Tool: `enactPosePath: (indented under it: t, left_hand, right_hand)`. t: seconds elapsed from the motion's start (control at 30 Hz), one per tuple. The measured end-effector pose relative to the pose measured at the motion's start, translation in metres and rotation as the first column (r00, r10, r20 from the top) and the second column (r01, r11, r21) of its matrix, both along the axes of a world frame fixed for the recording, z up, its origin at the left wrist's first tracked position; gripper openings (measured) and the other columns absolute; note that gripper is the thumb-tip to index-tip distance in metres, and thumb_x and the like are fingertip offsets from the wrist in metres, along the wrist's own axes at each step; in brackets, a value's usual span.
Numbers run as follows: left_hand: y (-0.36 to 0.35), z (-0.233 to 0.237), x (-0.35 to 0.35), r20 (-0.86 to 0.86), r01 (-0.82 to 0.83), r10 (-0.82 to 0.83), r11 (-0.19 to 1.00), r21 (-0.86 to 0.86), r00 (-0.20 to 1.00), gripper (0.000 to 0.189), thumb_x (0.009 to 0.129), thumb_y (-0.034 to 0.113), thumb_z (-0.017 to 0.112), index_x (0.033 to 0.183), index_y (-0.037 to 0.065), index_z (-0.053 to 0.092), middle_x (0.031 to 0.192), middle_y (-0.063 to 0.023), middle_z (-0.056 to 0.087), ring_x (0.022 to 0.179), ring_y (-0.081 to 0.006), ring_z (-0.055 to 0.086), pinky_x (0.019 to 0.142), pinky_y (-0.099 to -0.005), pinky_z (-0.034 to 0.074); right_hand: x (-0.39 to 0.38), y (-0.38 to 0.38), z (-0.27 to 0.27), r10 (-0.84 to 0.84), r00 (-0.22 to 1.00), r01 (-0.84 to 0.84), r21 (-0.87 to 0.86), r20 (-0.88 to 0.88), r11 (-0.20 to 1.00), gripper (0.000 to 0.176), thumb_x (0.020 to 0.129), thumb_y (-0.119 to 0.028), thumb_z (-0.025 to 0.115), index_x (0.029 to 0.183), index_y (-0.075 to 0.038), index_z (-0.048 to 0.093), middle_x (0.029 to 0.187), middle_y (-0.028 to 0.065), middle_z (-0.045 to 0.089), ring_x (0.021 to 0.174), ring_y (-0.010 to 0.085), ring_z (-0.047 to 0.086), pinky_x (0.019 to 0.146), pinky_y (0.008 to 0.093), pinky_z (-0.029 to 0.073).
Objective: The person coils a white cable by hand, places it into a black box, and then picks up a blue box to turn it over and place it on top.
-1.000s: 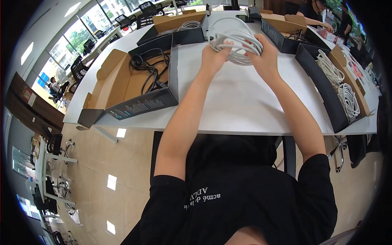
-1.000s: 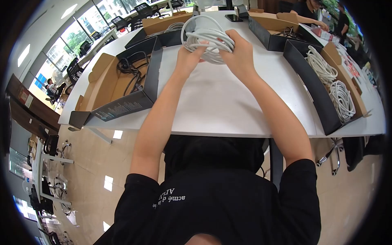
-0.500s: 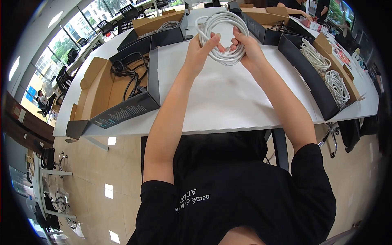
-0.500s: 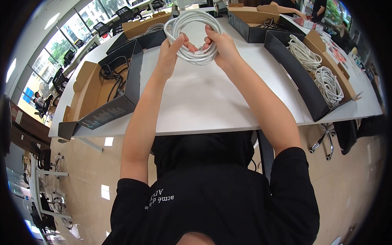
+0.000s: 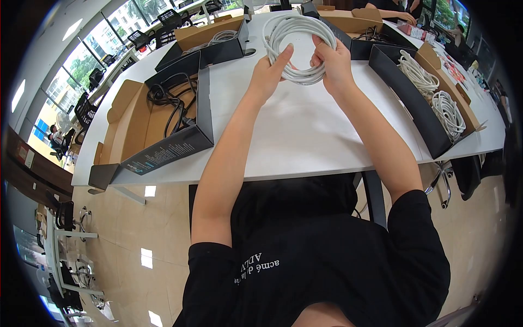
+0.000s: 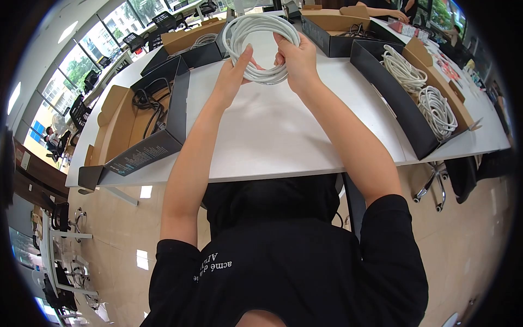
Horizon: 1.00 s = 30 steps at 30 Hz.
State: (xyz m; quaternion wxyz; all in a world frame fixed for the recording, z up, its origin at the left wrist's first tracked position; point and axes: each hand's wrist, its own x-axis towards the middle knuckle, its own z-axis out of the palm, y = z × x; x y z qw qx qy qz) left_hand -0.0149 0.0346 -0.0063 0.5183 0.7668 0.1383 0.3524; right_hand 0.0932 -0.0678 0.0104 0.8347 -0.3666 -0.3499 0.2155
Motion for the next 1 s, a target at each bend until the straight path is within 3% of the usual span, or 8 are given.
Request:
enactPosePath:
  t: [0.13, 0.33, 0.43, 0.57, 0.63, 0.73, 0.87, 1.0]
  left_hand:
    - [-0.009, -0.002, 0.003, 0.141, 0.156, -0.124, 0.956, -0.249, 0.982, 0.062, 0.076, 0.066, 0.044, 0.077, 0.005, 0.054, 0.072, -0.0068, 0.058, 0.071, -0.0155, 0.06, 0.072, -0.0305, 0.05]
    - [-0.018, 0.004, 0.002, 0.141, 0.252, -0.218, 0.919, -0.303, 0.966, 0.055, 0.073, 0.06, 0.055, 0.077, 0.005, 0.055, 0.072, -0.0066, 0.058, 0.069, -0.0135, 0.059, 0.066, -0.0273, 0.05]
    - [-0.022, 0.007, 0.0, 0.038, 0.122, -0.123, 0.992, 0.023, 0.992, 0.048, 0.069, 0.053, 0.065, 0.075, 0.006, 0.058, 0.069, -0.0044, 0.058, 0.067, -0.0111, 0.057, 0.059, -0.0246, 0.048]
    - [-0.018, -0.001, 0.001, -0.028, 0.032, -0.028, 0.98, 0.194, 0.999, 0.043, 0.067, 0.046, 0.069, 0.074, 0.005, 0.058, 0.062, -0.0015, 0.056, 0.059, -0.0084, 0.053, 0.051, -0.0214, 0.041]
    - [-0.019, -0.003, 0.003, 0.006, 0.042, -0.044, 0.987, 0.154, 0.999, 0.045, 0.068, 0.048, 0.068, 0.074, 0.004, 0.058, 0.059, -0.0004, 0.055, 0.055, -0.0077, 0.051, 0.048, -0.0204, 0.038]
    - [-0.019, -0.008, 0.005, -0.147, 0.133, -0.144, 0.988, -0.079, 0.979, 0.05, 0.073, 0.055, 0.06, 0.075, 0.005, 0.058, 0.054, 0.0006, 0.051, 0.051, -0.0055, 0.048, 0.045, -0.0191, 0.035]
    - [-0.017, -0.013, 0.007, -0.134, 0.346, -0.415, 0.868, -0.357, 0.9, 0.055, 0.076, 0.059, 0.054, 0.083, 0.005, 0.057, 0.058, -0.0007, 0.054, 0.056, -0.0063, 0.053, 0.045, -0.0177, 0.036]
    - [-0.024, -0.017, 0.011, -0.059, 0.189, -0.233, 0.892, -0.411, 0.971, 0.062, 0.076, 0.06, 0.052, 0.097, 0.002, 0.054, 0.073, -0.0063, 0.06, 0.071, -0.0123, 0.06, 0.052, -0.0175, 0.041]
  right_hand:
    - [-0.002, 0.002, 0.001, -0.112, 0.991, 0.109, 0.061, 0.066, 0.992, 0.02, 0.078, -0.02, 0.065, 0.078, -0.003, 0.053, 0.056, -0.0001, 0.046, 0.043, 0.0076, 0.04, 0.042, 0.0234, 0.035]
    - [0.005, 0.003, 0.003, -0.326, 0.927, 0.314, 0.096, 0.184, 0.945, 0.021, 0.078, -0.021, 0.064, 0.076, -0.001, 0.056, 0.052, -0.0005, 0.046, 0.042, 0.007, 0.042, 0.039, 0.0228, 0.034]
    - [0.011, 0.005, 0.001, -0.335, 0.931, 0.328, 0.072, 0.144, 0.942, 0.02, 0.078, -0.021, 0.064, 0.076, -0.002, 0.057, 0.052, -0.0007, 0.046, 0.041, 0.0074, 0.041, 0.039, 0.0228, 0.033]
    - [0.012, 0.007, 0.002, -0.417, 0.892, 0.404, 0.105, 0.174, 0.909, 0.015, 0.077, -0.016, 0.064, 0.079, -0.002, 0.058, 0.054, -0.0006, 0.048, 0.042, 0.0053, 0.04, 0.039, 0.0216, 0.031]
    - [0.014, 0.01, 0.0, -0.506, 0.83, 0.488, 0.135, 0.236, 0.862, 0.012, 0.077, -0.01, 0.064, 0.085, -0.001, 0.059, 0.057, -0.0014, 0.049, 0.042, 0.0037, 0.038, 0.039, 0.0203, 0.029]
    - [0.014, 0.007, 0.005, -0.794, 0.402, 0.632, 0.489, 0.456, 0.601, 0.017, 0.073, -0.006, 0.064, 0.088, -0.001, 0.058, 0.061, 0.0033, 0.056, 0.052, 0.0066, 0.047, 0.047, 0.0231, 0.04]
    - [0.005, -0.009, 0.012, -0.699, 0.373, 0.536, 0.473, 0.61, 0.699, 0.018, 0.068, -0.002, 0.06, 0.086, -0.002, 0.056, 0.062, 0.0104, 0.056, 0.052, 0.0161, 0.054, 0.05, 0.0247, 0.042]
    - [0.004, -0.006, 0.002, -0.685, 0.203, 0.518, 0.517, 0.7, 0.682, 0.026, 0.06, -0.001, 0.059, 0.086, -0.004, 0.055, 0.065, 0.0105, 0.056, 0.053, 0.0238, 0.055, 0.05, 0.0295, 0.044]
